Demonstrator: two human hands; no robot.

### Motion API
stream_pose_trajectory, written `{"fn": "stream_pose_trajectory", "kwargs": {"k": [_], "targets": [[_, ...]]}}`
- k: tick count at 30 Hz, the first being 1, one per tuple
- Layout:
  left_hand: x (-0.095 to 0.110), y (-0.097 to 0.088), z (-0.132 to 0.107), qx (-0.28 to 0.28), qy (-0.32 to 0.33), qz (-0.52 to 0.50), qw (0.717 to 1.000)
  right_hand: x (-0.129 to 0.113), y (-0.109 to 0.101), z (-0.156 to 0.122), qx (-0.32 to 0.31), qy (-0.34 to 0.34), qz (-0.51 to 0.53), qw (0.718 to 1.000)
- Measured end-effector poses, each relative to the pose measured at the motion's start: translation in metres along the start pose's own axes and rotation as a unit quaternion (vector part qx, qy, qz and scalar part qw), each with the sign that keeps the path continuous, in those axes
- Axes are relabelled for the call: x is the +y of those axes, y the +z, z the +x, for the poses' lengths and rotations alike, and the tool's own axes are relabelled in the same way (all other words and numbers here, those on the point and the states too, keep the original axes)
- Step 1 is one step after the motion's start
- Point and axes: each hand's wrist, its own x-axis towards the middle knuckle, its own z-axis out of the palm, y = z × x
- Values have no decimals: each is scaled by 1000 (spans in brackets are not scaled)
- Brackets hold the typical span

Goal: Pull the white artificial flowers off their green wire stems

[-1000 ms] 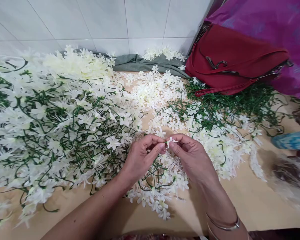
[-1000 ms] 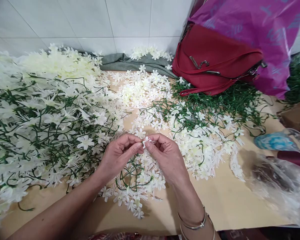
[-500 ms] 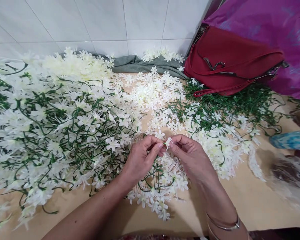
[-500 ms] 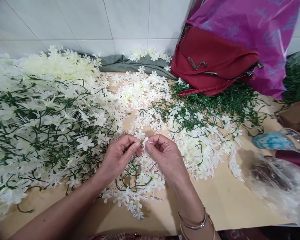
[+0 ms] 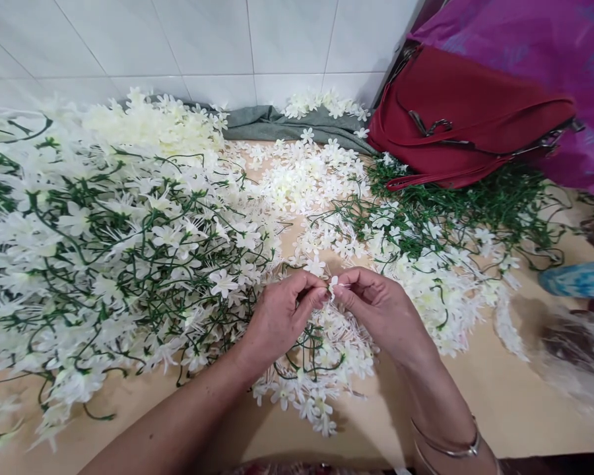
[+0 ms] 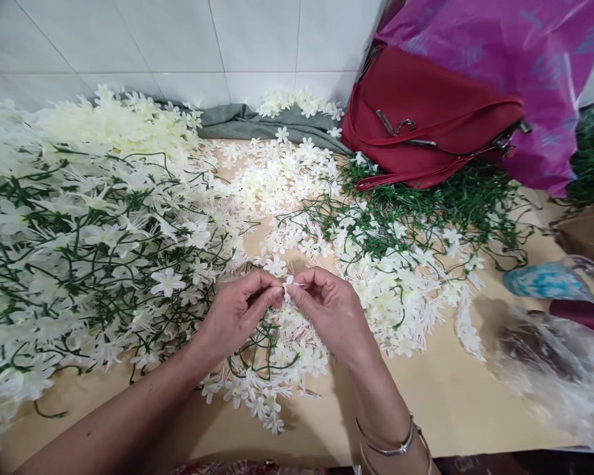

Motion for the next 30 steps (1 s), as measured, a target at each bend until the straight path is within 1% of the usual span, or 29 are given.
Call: {"fn": "stream_pose_trajectory", "kwargs": {"k": [7,11,15,17,22,24,26,28,30], "targets": [[1,1,-1,5,-27,-5,1000,8,5,2,1,4,6,1000],[1,2,-1,14,-28,-5,999,8,8,2,12,-2,3,1000],[2,4,-1,21,-32,-33,999,7,5,3,0,15,31,999],[1,4,0,22,-31,-51,998,5,1,3,-1,10,48,999],[-1,6,-1,34,-46,-77,995,-1,-5,3,15,-30,64,997],[-1,6,-2,42,-49,-74,995,-1,-4,2,20,-40,56,997],[1,6,-3,53,-52,-69,995,-1,-2,1,42,-63,38,996],[2,6,-3,64,-59,-71,994,-1,2,0,71,-114,-3,991],[4,6,-3,71,-65,-73,993,-1,7,-1,99,-181,-70,976]]}}
